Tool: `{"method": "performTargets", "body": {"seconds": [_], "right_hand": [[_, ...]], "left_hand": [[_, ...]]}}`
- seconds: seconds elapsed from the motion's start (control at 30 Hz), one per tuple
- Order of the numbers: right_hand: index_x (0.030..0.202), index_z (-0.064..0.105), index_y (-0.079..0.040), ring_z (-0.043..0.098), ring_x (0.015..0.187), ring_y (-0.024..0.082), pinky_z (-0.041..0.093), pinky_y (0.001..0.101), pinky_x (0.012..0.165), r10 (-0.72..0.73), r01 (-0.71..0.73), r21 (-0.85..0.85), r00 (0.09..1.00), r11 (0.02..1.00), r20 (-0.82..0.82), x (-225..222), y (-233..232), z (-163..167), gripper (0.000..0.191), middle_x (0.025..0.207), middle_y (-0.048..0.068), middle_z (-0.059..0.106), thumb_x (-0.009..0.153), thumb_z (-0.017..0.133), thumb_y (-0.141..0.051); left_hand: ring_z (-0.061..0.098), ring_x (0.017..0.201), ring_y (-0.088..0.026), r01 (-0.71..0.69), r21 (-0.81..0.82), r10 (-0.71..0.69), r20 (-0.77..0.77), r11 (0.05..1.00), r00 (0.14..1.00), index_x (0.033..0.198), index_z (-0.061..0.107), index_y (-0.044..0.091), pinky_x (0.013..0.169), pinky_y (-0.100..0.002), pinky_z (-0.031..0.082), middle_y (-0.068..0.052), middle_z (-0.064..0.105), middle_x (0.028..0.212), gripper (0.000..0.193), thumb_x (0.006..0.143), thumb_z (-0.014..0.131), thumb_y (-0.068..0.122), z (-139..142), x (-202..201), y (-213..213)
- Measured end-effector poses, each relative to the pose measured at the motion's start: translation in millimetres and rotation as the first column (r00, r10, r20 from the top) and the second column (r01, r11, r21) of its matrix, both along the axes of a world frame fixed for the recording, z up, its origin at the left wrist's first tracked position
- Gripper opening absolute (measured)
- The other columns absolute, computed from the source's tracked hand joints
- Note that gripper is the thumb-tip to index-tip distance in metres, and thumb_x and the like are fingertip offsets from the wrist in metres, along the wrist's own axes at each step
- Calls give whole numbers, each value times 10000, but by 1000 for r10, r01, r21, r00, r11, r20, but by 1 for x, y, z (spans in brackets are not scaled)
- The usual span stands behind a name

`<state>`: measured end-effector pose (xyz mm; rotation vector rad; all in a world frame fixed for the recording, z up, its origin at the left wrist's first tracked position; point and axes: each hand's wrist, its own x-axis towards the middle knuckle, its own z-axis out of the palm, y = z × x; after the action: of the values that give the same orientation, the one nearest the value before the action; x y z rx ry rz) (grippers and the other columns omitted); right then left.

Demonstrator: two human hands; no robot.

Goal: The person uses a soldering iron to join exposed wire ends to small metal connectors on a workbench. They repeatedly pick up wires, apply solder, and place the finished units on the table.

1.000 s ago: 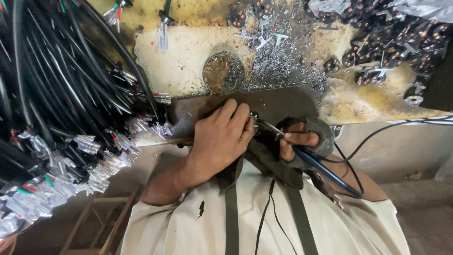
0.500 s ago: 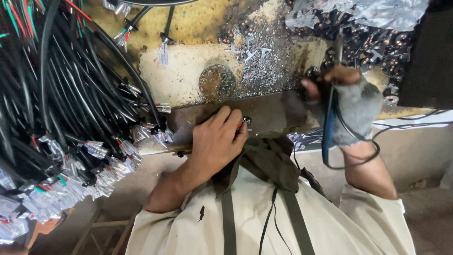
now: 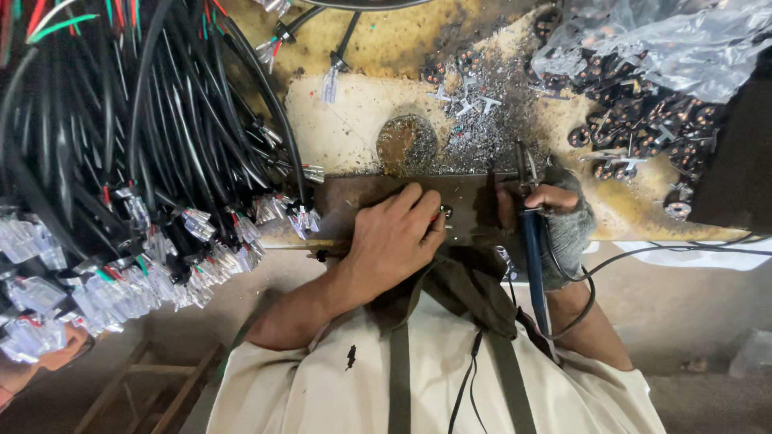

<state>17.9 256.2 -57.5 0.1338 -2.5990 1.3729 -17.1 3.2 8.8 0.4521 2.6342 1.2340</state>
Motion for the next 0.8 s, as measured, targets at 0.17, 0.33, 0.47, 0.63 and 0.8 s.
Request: {"method": "performTargets", "body": {"seconds": [0.17, 0.33, 0.47, 0.63, 0.8], "right_hand": [[972, 555, -39, 621, 796, 128, 495, 324, 797, 337, -77, -576, 870, 814, 360, -24, 7, 33, 133, 1025, 163, 731, 1031, 658, -98], [1203, 607, -68, 681, 879, 330, 528, 417, 795, 393, -485, 437, 873, 757, 288, -46, 13, 85, 296, 969, 187, 688, 914, 633, -13], [1300, 589, -37, 708, 961, 411, 588, 475, 816, 516, -413, 764, 848, 496, 123, -35, -1, 84, 385, 1078, 252, 689, 921, 655, -60], [1333, 556, -67, 744, 1034, 458, 571, 404, 599, 550, -311, 899, 829, 308, 99, -5, -22, 72, 451, 1171, 370, 709, 894, 626, -142], [1300, 570, -141, 702, 840, 285, 569, 389, 697, 407, -463, 699, 875, 545, 262, -40, -7, 89, 405, 974, 119, 699, 938, 736, -68]], "left_hand": [[663, 787, -342, -8, 22, 8, -18, 1000, 1000, 931, 571, 80, 614, -472, 526, -123, 568, 887, 173, 879, 714, 162, 1, 1, 0], [664, 784, -345, 0, 6, 0, -10, 1000, 1000, 926, 571, 82, 613, -472, 526, -119, 572, 881, 169, 882, 710, 166, 1, 0, 0], [663, 784, -350, 13, 3, -13, 11, 1000, 1000, 927, 574, 78, 609, -476, 523, -118, 574, 883, 181, 866, 715, 175, -1, 2, 0], [661, 796, -336, -28, 8, 28, -30, 1000, 999, 959, 573, 76, 622, -455, 530, -116, 567, 907, 173, 903, 706, 171, -3, 5, 1], [658, 789, -325, -25, -18, 24, -87, 1000, 996, 931, 575, 76, 604, -443, 518, -111, 563, 891, 183, 880, 720, 174, -2, 4, 4]]}}
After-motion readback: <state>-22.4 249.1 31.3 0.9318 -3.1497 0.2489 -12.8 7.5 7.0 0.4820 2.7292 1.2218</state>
